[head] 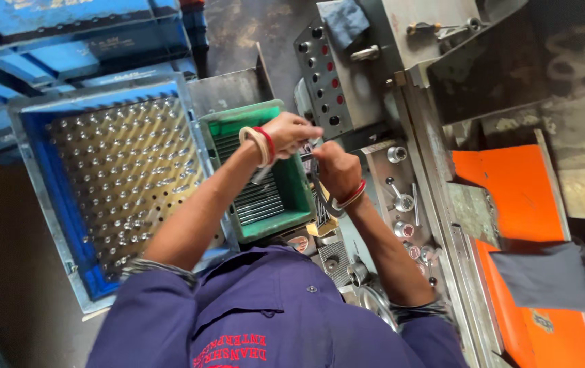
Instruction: The person repeatedly picks small metal rods from a blue crate, inserts them into a machine, and operates a lever to process them. The processed rods are then placed into a green crate. The cycle repeats continuously.
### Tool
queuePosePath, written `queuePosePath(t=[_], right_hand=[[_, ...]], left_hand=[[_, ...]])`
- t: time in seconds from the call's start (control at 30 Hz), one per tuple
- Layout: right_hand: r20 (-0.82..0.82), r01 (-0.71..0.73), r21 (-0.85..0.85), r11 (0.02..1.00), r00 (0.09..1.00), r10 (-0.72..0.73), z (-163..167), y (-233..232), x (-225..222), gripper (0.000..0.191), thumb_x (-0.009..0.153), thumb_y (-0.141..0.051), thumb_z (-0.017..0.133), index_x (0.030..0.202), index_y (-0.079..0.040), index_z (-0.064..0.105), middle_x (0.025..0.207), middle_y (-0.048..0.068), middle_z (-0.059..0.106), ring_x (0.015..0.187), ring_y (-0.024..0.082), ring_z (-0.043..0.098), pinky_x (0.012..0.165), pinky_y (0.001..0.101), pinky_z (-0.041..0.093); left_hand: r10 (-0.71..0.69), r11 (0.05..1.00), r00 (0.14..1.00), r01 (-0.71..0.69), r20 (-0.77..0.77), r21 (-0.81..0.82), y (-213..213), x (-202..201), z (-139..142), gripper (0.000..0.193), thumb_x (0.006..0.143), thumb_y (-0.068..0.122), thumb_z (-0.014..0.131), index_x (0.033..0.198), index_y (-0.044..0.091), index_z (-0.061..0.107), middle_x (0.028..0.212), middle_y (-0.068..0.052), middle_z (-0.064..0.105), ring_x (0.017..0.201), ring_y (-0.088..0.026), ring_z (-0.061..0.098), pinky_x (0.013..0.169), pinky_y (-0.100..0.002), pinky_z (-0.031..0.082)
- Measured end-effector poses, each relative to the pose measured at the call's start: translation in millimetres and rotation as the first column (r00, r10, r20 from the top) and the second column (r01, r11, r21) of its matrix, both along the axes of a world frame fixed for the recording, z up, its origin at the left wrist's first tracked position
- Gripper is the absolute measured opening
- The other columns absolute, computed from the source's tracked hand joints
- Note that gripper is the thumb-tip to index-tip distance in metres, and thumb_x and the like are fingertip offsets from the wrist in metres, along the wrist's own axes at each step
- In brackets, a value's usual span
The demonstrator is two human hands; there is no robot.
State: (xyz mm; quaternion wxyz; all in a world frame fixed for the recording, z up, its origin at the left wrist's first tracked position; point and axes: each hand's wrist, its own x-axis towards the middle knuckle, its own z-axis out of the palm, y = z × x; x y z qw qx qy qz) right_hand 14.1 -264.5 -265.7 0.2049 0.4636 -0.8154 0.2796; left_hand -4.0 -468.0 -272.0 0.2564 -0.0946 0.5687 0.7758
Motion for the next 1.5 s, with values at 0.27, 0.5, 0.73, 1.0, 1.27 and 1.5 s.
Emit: queuePosePath(t=[0.27,0.5,0.73,1.0,1.27,1.5], right_hand=[[0.897,0.215,-0.235,0.948,0.423,0.127,-41,-84,31,0.013,0.11,-0.018,0.057,0.106,-0.006,0.059,0.081,0.008,0.06,0.073,0.01,0.053,0.066,0.0277,0.044],[0.488,-0.183,0.441,0.879,0.871,-0.063,-83,-82,36,0.011,0.098,-0.015,0.066,0.099,-0.005,0.063,0.095,0.015,0.066,0.095,0.033,0.063,0.081,0.043,0.051],[0.538,-0.363,0.668,0.65,0.839,-0.085,-174,-102,48,0.017,0.09,-0.011,0.06,0.103,-0.008,0.071,0.097,0.017,0.069,0.099,0.038,0.065,0.084,0.0463,0.054],[0.591,-0.339,0.474,0.813,0.807,-0.008,-173,-106,61,0.008,0.085,-0.005,0.069,0.093,-0.005,0.072,0.09,0.018,0.069,0.091,0.039,0.067,0.08,0.0465,0.055],[0.691,-0.158,0.123,0.98,0.722,0.03,-85,-120,82,0.016,0.085,-0.007,0.076,0.101,-0.008,0.073,0.09,0.011,0.071,0.082,0.027,0.071,0.072,0.0356,0.056],[0.658,-0.367,0.051,0.929,0.712,0.245,-3,-146,126,0.027,0.092,-0.019,0.076,0.11,-0.001,0.066,0.091,0.012,0.066,0.081,0.027,0.06,0.072,0.0327,0.047]], left_hand=[[0.701,0.682,0.659,-0.731,-0.271,-0.014,-16,42,-42,0.04,0.095,0.033,0.075,0.068,0.006,0.065,0.058,0.005,0.051,0.05,-0.003,0.047,0.04,-0.026,0.037],[0.469,0.553,0.644,-0.748,-0.604,-0.367,-126,88,-57,0.039,0.095,0.037,0.074,0.077,0.003,0.073,0.064,-0.009,0.065,0.059,-0.015,0.057,0.06,-0.034,0.047],[0.082,0.263,0.965,0.221,0.25,-0.939,-185,199,-89,0.029,0.088,0.033,0.073,0.098,0.006,0.077,0.101,-0.019,0.073,0.096,-0.036,0.073,0.083,-0.048,0.058],[0.043,0.114,0.989,0.136,0.141,-0.984,-164,212,-134,0.017,0.094,0.011,0.062,0.098,0.008,0.079,0.102,-0.018,0.076,0.101,-0.035,0.074,0.082,-0.048,0.06],[-0.067,0.189,0.997,-0.029,-0.042,-0.982,-186,245,-66,0.034,0.098,0.04,0.065,0.094,0.008,0.077,0.089,-0.017,0.074,0.084,-0.035,0.073,0.076,-0.05,0.058],[-0.059,0.683,0.968,-0.141,-0.246,-0.717,-203,243,-9,0.038,0.092,0.051,0.07,0.078,0.019,0.08,0.054,-0.006,0.062,0.05,-0.019,0.052,0.051,-0.043,0.041]])
